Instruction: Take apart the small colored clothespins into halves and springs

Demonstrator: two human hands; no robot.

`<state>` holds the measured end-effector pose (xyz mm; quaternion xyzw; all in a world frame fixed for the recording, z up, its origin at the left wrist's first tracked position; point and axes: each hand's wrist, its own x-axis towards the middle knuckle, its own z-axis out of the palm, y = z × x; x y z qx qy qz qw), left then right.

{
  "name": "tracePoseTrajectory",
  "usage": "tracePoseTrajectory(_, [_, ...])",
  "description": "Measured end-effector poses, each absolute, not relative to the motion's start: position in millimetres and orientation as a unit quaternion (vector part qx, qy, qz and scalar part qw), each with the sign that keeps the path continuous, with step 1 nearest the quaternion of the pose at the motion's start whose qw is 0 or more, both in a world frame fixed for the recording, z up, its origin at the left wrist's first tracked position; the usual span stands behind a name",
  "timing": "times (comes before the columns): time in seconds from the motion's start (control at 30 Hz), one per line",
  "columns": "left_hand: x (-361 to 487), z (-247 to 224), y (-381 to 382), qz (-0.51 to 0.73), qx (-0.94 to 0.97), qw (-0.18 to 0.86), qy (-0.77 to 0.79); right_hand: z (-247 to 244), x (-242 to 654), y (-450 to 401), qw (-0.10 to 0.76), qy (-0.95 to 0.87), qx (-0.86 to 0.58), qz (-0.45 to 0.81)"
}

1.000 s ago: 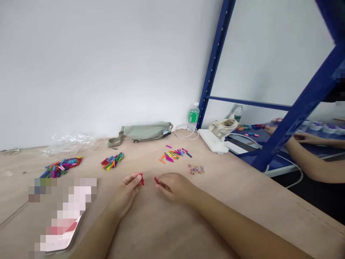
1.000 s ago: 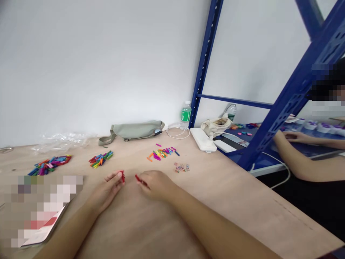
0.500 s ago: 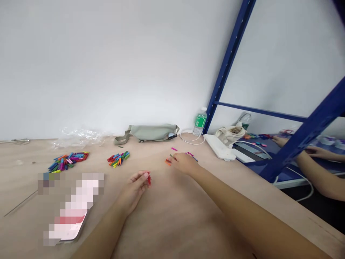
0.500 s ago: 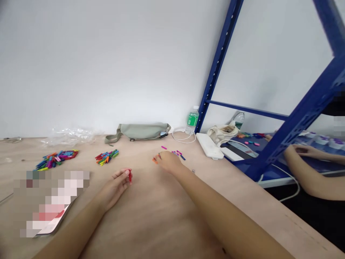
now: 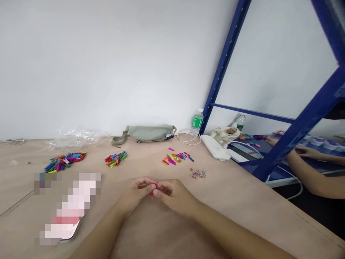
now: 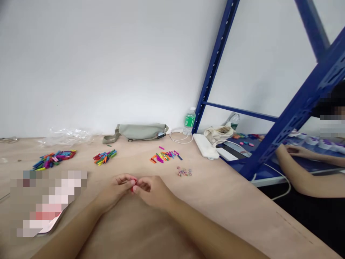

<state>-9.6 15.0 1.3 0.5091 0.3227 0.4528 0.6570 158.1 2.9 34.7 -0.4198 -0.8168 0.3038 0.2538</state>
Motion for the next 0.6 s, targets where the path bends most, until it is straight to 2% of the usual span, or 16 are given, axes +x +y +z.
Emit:
tracePoseTrajectory(0.4, [-10, -1, 13, 0.434, 0.538, 0.629, 0.355, 25, 167, 4, 0.267, -0.847, -0.389, 0.243])
tracePoseTrajectory(0.6, [-10, 0, 13, 0.439, 0.503, 0.654, 0.355, 19, 174, 9, 0.228, -0.870, -0.372, 0.230])
